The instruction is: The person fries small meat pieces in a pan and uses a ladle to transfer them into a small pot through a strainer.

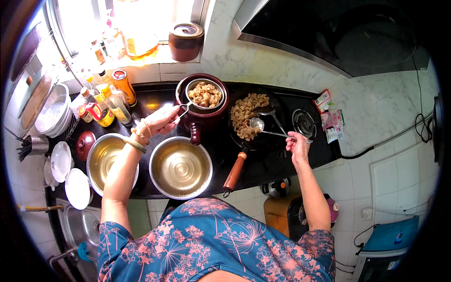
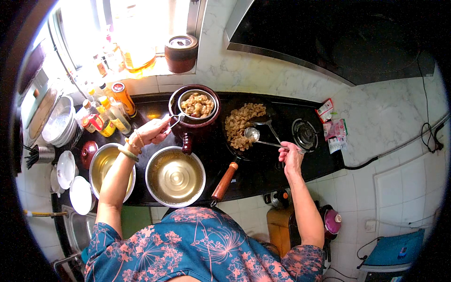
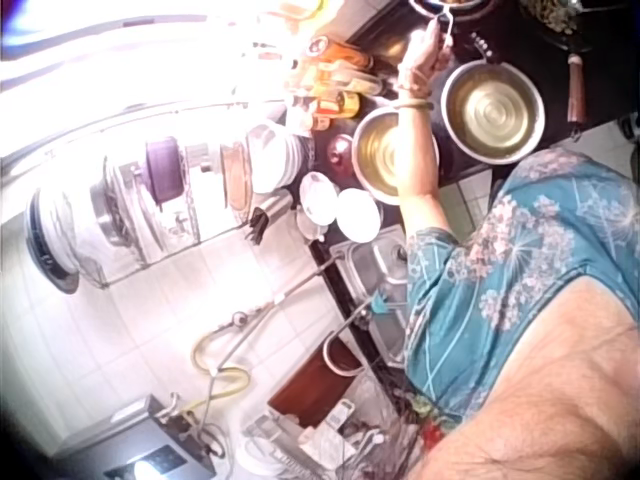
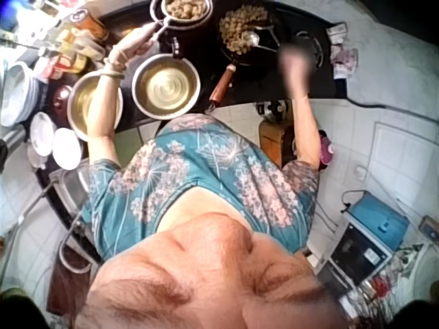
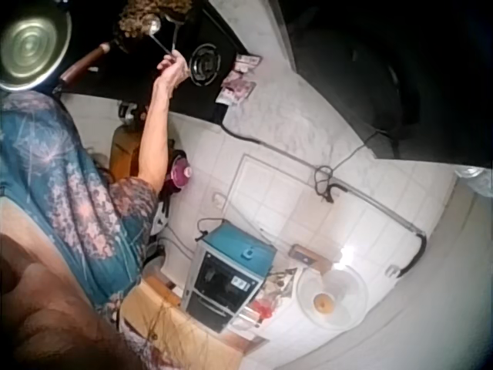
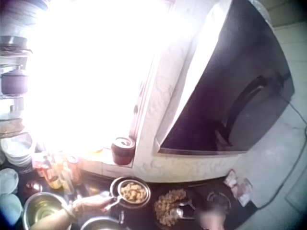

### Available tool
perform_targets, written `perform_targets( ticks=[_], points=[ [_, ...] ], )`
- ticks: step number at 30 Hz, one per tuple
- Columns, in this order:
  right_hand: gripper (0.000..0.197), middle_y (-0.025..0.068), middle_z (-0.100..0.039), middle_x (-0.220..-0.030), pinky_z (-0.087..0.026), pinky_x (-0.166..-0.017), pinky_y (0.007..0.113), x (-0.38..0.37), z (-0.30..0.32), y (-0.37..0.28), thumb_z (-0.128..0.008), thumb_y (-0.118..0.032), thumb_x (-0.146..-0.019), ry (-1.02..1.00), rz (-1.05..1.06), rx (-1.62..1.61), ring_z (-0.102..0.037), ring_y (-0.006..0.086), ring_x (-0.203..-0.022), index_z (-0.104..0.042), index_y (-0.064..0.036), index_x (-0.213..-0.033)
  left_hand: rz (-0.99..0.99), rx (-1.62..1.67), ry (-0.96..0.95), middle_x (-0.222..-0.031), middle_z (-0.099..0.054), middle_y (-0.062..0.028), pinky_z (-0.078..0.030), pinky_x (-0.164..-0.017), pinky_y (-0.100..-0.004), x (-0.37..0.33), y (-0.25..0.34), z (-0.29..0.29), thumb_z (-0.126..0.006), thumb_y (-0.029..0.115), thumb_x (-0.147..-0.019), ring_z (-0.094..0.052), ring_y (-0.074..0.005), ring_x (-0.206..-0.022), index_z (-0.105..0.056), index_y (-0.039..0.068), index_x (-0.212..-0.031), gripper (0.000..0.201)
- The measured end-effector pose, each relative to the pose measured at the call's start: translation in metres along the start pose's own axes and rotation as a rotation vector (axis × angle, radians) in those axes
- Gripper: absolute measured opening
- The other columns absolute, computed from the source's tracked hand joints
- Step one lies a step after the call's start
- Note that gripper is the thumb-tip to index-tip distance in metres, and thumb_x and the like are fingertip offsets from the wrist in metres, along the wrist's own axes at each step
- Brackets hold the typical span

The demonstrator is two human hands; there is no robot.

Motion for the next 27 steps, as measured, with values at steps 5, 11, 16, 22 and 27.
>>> perform_targets(
  ticks=[5,11,16,22,27],
  points=[
    [0.024,0.0089,-0.061,-0.068,-0.043,-0.043,0.025,0.0,-0.012,-0.042,-0.053,-0.017,-0.089,-0.061,0.05,0.04,-0.053,0.0105,-0.051,-0.062,0.0042,-0.094,-0.019,-0.017,0.014,-0.048,-0.035,0.0051,-0.02,-0.034,-0.0223,-0.001,0.001,0.002,-0.037,0.049,-0.099,-0.027,-0.0058,-0.036,-0.05,0.01,-0.074,0.048],
    [0.026,0.0089,-0.061,-0.069,-0.043,-0.041,0.023,0.003,-0.042,-0.097,-0.049,-0.017,-0.091,-0.135,0.106,0.182,-0.052,0.0095,-0.049,-0.063,0.0045,-0.092,-0.027,0.009,-0.003,-0.047,-0.035,0.0049,-0.019,-0.034,-0.0225,0.0,0.002,0.001,-0.038,0.048,-0.099,-0.027,-0.0057,-0.036,-0.05,0.01,-0.074,0.048],
    [0.027,0.0087,-0.062,-0.067,-0.043,-0.041,0.021,0.001,-0.073,-0.135,-0.051,-0.019,-0.09,-0.212,0.146,0.246,-0.053,0.0083,-0.048,-0.064,0.0034,-0.09,-0.018,0.018,-0.009,-0.047,-0.035,0.0049,-0.018,-0.034,-0.0222,-0.003,-0.003,0.004,-0.039,0.049,-0.099,-0.027,-0.0052,-0.037,-0.051,0.009,-0.076,0.047],
    [0.029,0.0074,-0.061,-0.069,-0.041,-0.045,0.022,0.011,-0.132,-0.179,-0.049,-0.02,-0.091,-0.338,0.156,0.285,-0.052,0.0073,-0.053,-0.063,0.0041,-0.095,-0.011,0.057,-0.028,-0.049,-0.033,0.0066,-0.016,-0.035,-0.0212,0.001,0.0,-0.001,-0.039,0.052,-0.098,-0.024,-0.0041,-0.039,-0.05,0.011,-0.075,0.049],
    [0.028,0.0073,-0.06,-0.071,-0.041,-0.049,0.023,0.01,-0.191,-0.183,-0.048,-0.019,-0.092,-0.441,0.137,0.255,-0.051,0.0076,-0.056,-0.062,0.0039,-0.097,-0.005,0.076,-0.012,-0.05,-0.032,0.0076,-0.014,-0.036,-0.0211,0.003,-0.001,-0.001,-0.041,0.054,-0.097,-0.022,-0.0036,-0.039,-0.048,0.012,-0.068,0.051]
  ],
)
Point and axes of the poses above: each hand's wrist, its own x-axis away from the middle knuckle, its own z-axis out of the back of the hand, y = z × x, the point moved 10 cm from there along -x, towards the middle knuckle
